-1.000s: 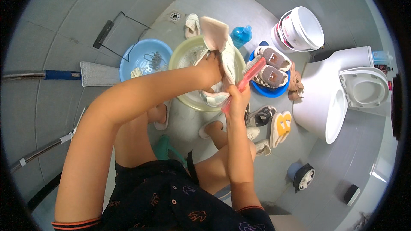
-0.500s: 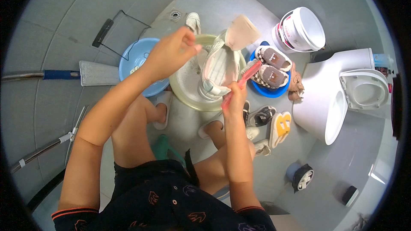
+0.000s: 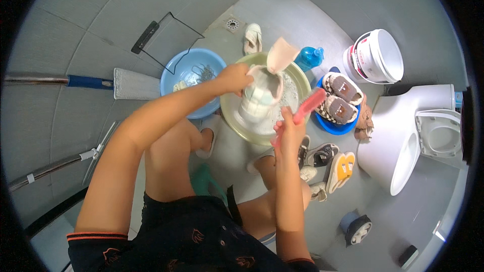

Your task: The person scrubs a white sneaker with a pink brush in a basin of soapy water. They remove the insole to clean it separately, then scrub the interior and exterior of the shoe before placing it aside.

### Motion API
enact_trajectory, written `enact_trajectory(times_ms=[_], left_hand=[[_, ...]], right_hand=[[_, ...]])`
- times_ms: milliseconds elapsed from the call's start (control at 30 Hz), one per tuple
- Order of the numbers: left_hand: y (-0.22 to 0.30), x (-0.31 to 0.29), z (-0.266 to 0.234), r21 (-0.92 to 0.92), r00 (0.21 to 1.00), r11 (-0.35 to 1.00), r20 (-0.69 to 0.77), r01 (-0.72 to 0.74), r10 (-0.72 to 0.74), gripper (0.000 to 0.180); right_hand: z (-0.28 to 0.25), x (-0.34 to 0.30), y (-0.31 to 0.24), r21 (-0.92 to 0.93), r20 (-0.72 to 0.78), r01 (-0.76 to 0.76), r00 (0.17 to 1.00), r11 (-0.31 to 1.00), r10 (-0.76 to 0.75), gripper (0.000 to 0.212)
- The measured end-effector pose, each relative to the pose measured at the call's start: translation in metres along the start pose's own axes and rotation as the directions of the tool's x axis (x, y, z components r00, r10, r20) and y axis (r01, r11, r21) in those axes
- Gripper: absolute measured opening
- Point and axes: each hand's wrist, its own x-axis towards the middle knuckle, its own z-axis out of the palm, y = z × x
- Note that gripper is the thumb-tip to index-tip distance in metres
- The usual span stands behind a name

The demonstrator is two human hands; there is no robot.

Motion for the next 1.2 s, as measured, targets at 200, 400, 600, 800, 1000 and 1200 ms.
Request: enact_trajectory(times_ms=[200,400,600,800,1000,1200], left_hand=[[-0.037,0.104,-0.05,0.356,0.984,0.925,-0.16,0.136,-0.083,0.023],[-0.103,0.215,-0.091,0.595,0.862,0.725,-0.506,0.348,0.002,0.024],[-0.137,0.277,-0.104,0.453,0.847,0.782,-0.503,0.428,-0.171,0.032],[-0.158,0.287,-0.056,0.368,0.734,0.865,-0.679,0.34,0.0,0.035],[-0.188,0.317,-0.008,0.451,0.884,0.869,-0.294,-0.206,0.362,0.021],[-0.185,0.348,0.036,0.612,0.987,0.778,0.031,-0.143,0.158,0.014]], right_hand=[[-0.016,-0.007,-0.019,0.065,0.048,-0.019,0.999,0.998,0.016,0.046],[-0.024,-0.017,-0.021,0.023,0.075,-0.092,0.993,0.996,0.09,0.034],[-0.033,-0.012,-0.016,0.039,0.059,-0.095,0.994,0.995,0.092,0.024],[-0.036,-0.015,-0.02,0.126,0.07,-0.105,0.993,0.987,0.096,0.017],[-0.037,-0.027,-0.031,0.167,0.033,-0.091,0.996,0.982,0.087,0.018],[-0.046,-0.028,-0.036,0.176,-0.062,-0.142,0.986,0.974,0.155,0.016]])
